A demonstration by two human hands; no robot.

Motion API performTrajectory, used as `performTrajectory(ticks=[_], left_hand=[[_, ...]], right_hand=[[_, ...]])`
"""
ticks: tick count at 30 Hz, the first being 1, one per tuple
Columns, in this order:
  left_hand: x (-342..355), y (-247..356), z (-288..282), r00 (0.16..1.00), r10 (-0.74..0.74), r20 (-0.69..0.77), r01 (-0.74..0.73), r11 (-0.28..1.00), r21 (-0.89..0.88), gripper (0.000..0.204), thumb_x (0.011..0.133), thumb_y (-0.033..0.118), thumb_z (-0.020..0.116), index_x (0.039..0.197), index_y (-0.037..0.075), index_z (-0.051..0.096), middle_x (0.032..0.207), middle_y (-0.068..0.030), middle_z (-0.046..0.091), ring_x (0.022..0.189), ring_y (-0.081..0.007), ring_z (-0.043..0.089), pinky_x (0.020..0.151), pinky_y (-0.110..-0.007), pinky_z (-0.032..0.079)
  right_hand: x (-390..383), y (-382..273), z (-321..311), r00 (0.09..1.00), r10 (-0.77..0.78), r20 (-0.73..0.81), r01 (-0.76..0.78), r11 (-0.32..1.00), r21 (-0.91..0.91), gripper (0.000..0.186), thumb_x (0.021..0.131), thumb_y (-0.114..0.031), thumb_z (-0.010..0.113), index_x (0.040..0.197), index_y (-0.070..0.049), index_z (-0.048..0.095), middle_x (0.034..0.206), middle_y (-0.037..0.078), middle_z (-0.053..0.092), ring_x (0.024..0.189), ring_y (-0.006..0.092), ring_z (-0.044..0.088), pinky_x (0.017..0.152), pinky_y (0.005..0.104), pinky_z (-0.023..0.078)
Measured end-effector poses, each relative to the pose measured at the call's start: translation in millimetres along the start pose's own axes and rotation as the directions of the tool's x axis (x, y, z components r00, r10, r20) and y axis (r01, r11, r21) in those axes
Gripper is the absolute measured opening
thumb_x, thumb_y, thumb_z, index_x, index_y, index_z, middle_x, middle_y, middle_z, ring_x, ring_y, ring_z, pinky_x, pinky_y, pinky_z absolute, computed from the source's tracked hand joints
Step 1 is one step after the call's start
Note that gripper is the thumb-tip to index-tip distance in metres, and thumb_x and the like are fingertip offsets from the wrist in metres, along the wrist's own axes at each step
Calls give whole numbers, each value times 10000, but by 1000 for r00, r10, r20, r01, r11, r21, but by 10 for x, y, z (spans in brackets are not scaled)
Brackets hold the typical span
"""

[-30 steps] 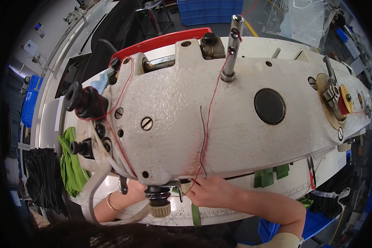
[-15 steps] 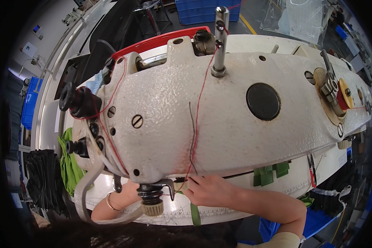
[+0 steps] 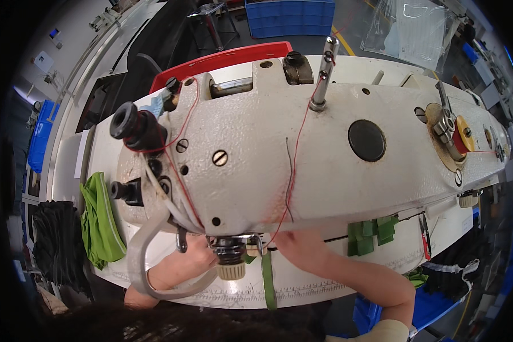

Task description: The recorder is using an industrial sewing machine to sew straps and labels onto green leather bags.

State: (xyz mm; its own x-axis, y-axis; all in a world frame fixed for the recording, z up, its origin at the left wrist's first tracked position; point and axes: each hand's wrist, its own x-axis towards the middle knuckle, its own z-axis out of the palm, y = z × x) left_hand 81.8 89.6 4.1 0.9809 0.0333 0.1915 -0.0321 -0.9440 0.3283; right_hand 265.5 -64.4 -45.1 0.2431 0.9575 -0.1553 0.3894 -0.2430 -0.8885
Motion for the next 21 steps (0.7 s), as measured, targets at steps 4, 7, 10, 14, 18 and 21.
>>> performTrajectory(ticks=[4,7,10,14,18,21], left_hand=[[44,9,-36,998,51,-32,-52,998,-23,460,620,30,604,1079,-12,600,984,-108,593,861,-244,585,738,-347,493],[-1,-8,-6,995,54,-87,-52,998,29,473,622,46,605,1092,-6,590,967,-76,557,853,-227,557,710,-330,479],[-15,-23,66,989,65,-129,-64,998,17,473,610,41,605,1081,-4,593,960,-77,552,854,-228,554,723,-326,476],[107,-42,40,974,121,-193,-115,992,42,433,588,22,606,1020,-4,610,957,-99,554,857,-254,559,732,-348,480],[128,-355,146,981,64,-184,-35,987,159,433,532,88,671,963,59,652,944,-106,613,902,-310,596,941,-423,420],[208,-414,137,987,-8,-163,15,999,43,359,624,49,649,982,64,640,999,-156,610,944,-339,577,894,-441,437]], right_hand=[[126,223,-42,937,-349,-3,327,879,-349,272,818,-238,616,957,-9,567,756,141,582,653,229,568,603,337,481],[82,110,17,962,-268,-60,251,946,-204,293,794,-300,645,896,-30,593,868,150,588,727,232,567,669,347,483],[-34,-297,53,860,-503,-80,417,785,-457,289,780,-323,657,863,-51,608,878,129,600,729,237,568,670,356,484],[-30,-317,79,677,-733,70,537,427,-727,280,757,-314,670,863,-60,618,814,90,605,691,225,568,605,356,482],[217,-329,7,683,-724,96,579,456,-676,277,750,-311,677,865,-63,632,809,94,604,719,235,582,588,361,488],[237,-80,-48,782,-623,16,551,679,-484,273,639,-151,642,904,-87,650,873,108,605,789,257,594,595,380,489]])
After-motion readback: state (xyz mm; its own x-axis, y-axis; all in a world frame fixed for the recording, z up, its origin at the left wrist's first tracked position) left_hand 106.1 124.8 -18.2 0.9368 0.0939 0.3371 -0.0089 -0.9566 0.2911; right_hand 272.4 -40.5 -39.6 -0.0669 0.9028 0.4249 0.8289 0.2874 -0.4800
